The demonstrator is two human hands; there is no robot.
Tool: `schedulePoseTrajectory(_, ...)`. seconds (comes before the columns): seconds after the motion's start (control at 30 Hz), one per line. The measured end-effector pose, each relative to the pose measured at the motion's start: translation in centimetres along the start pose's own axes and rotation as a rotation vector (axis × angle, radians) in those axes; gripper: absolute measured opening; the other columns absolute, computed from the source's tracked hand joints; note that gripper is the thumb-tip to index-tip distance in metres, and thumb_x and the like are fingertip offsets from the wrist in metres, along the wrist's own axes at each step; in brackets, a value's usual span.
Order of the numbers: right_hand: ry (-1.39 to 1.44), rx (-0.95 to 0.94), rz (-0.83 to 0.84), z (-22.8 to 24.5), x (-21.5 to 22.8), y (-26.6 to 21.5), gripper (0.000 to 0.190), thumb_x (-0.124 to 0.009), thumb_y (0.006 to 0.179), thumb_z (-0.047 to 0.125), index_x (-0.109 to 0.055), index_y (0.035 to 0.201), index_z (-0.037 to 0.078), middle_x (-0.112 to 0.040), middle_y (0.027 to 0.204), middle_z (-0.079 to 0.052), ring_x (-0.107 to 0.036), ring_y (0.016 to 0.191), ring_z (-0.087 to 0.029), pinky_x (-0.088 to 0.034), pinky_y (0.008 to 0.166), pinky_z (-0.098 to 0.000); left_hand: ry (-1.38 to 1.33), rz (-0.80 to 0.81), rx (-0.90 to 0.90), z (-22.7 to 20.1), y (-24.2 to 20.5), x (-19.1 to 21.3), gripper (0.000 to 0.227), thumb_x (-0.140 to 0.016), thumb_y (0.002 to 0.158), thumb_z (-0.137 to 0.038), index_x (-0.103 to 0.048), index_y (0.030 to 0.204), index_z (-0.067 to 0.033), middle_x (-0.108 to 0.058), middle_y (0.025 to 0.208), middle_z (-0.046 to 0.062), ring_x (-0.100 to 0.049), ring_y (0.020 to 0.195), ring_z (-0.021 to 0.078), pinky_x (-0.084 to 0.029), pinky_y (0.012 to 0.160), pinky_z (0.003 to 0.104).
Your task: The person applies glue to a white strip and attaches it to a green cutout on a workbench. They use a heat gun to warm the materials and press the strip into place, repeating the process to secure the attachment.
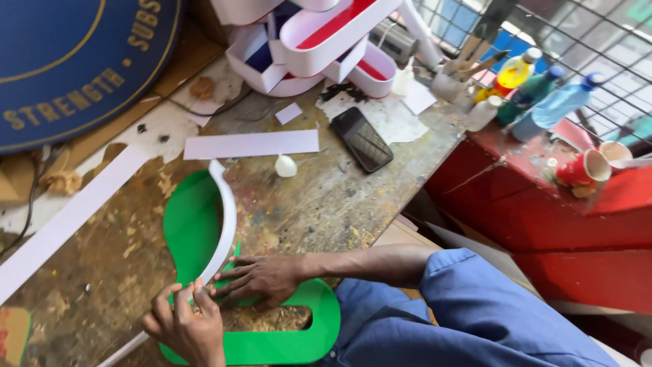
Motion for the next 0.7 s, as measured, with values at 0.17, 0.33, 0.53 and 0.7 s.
schedulePoseTrajectory(0.17,0.165,0.083,0.036,-3.4,3.0,-1.8,0.065,-0.062,0.115,0.045,-0.051,0.173,0.017,-0.036,0.189,-0.003,-0.029,0.181,-0.035,-0.024,0.148,-0.0655,-0.118,0.102,-0.04,-0.8,1.8,-2.2,0.017,-0.07,0.117,-0.016,-0.076,0.102,-0.0117,-0.079,0.14,0.009,-0.065,0.133,0.0401,-0.045,0.115,0.055)
schedulePoseTrajectory(0.33,0.163,0.07,0.008,-3.5,4.9,-1.9,0.063,-0.059,0.118,0.049,-0.052,0.171,0.017,-0.044,0.186,-0.004,-0.037,0.178,-0.034,-0.028,0.147,-0.0621,-0.012,-0.056,-0.092,-2.1,0.6,-4.9,0.028,-0.059,0.13,-0.023,-0.079,0.114,-0.0112,-0.085,0.121,0.0,-0.078,0.134,0.0329,-0.045,0.105,0.055)
schedulePoseTrajectory(0.53,0.254,-0.144,-0.317,-1.6,12.0,4.9,0.029,-0.057,0.117,0.022,-0.075,0.14,0.016,-0.089,0.105,-0.012,-0.086,0.084,-0.03,-0.068,0.062,-0.0457,-0.06,-0.035,0.015,-1.5,-0.4,-5.7,0.013,-0.074,0.114,-0.011,-0.078,0.11,0.0004,-0.085,0.132,0.018,-0.077,0.128,0.0363,-0.039,0.114,0.048)
schedulePoseTrajectory(0.7,-0.127,-0.357,-0.379,-7.2,9.9,13.2,0.017,-0.061,0.105,0.022,-0.065,0.119,0.013,-0.076,0.103,-0.011,-0.072,0.098,-0.038,-0.058,0.079,-0.0554,-0.149,-0.142,0.002,-2.3,0.4,-5.3,0.025,-0.074,0.122,-0.025,-0.076,0.111,-0.0021,-0.085,0.119,0.017,-0.08,0.113,0.0411,-0.044,0.107,0.049)
Point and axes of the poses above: each hand's wrist, its own y-axis towards the middle knuckle, its own x-axis out of the back of the hand, z = x × y, the point moved 2 cm from there along y, towards the middle knuckle
